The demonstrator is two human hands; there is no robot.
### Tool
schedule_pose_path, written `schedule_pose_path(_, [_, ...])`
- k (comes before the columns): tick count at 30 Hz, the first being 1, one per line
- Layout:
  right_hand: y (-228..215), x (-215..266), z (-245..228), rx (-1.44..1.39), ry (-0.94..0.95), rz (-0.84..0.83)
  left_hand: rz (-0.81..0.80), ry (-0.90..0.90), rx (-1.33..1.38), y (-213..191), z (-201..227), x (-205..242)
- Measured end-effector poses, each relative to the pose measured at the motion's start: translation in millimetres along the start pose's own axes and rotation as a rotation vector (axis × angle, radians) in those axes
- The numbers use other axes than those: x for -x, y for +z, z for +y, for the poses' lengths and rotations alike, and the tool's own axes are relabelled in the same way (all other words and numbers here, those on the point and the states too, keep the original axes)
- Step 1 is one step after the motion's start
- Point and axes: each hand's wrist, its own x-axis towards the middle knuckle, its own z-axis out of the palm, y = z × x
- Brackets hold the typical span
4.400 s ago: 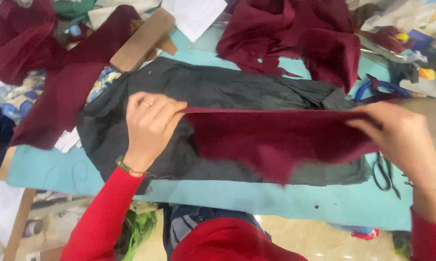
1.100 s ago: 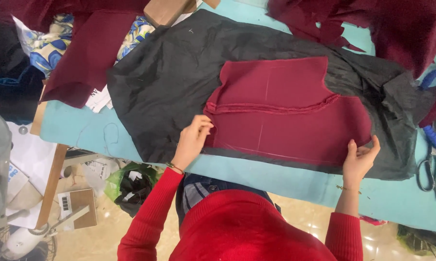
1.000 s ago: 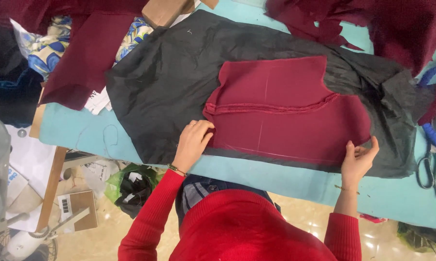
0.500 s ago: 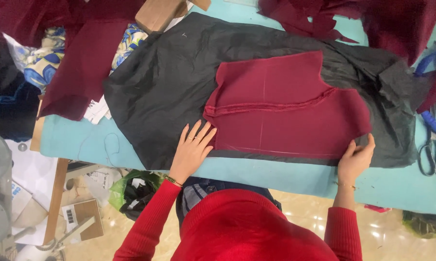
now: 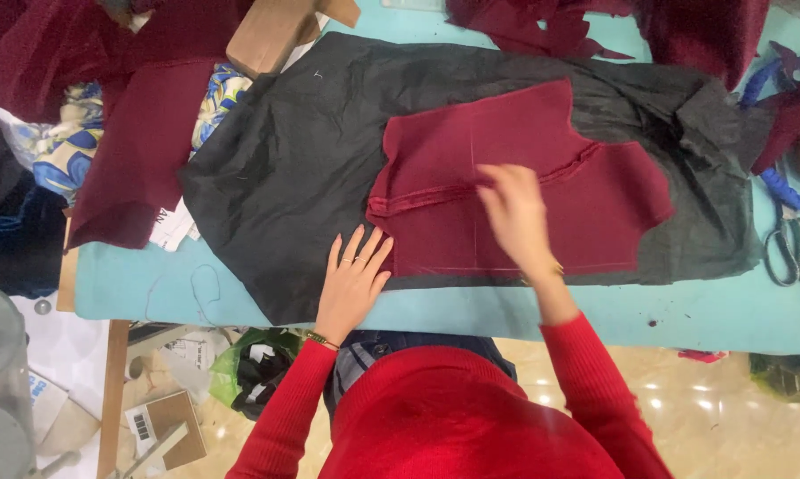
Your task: The person cuts a piece of black fabric using shears on a light blue table. They then smooth out a larger black fabric sheet and place a maroon fabric piece on top. The person uses a white chalk-like marker to trace the outline of the maroon piece onto the black fabric.
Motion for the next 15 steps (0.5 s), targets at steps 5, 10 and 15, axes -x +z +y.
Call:
schedule_pose_path(5, [71.3, -80.5, -17.4, 0.148, -0.247, -0.184, 0.040, 0.010, -0.012, -4.8, 1.8, 0.2])
schedule_pose_path(10, [120.9, -138.5, -0.5, 0.350, -0.305, -0.328, 0.092, 0.008, -0.010, -5.5, 1.1, 0.5])
schedule_pose_path(15, [152.7, -147.6, 17.4, 0.470, -0.451, -0.386, 0.091, 0.012, -0.018, -2.7, 0.2, 0.5])
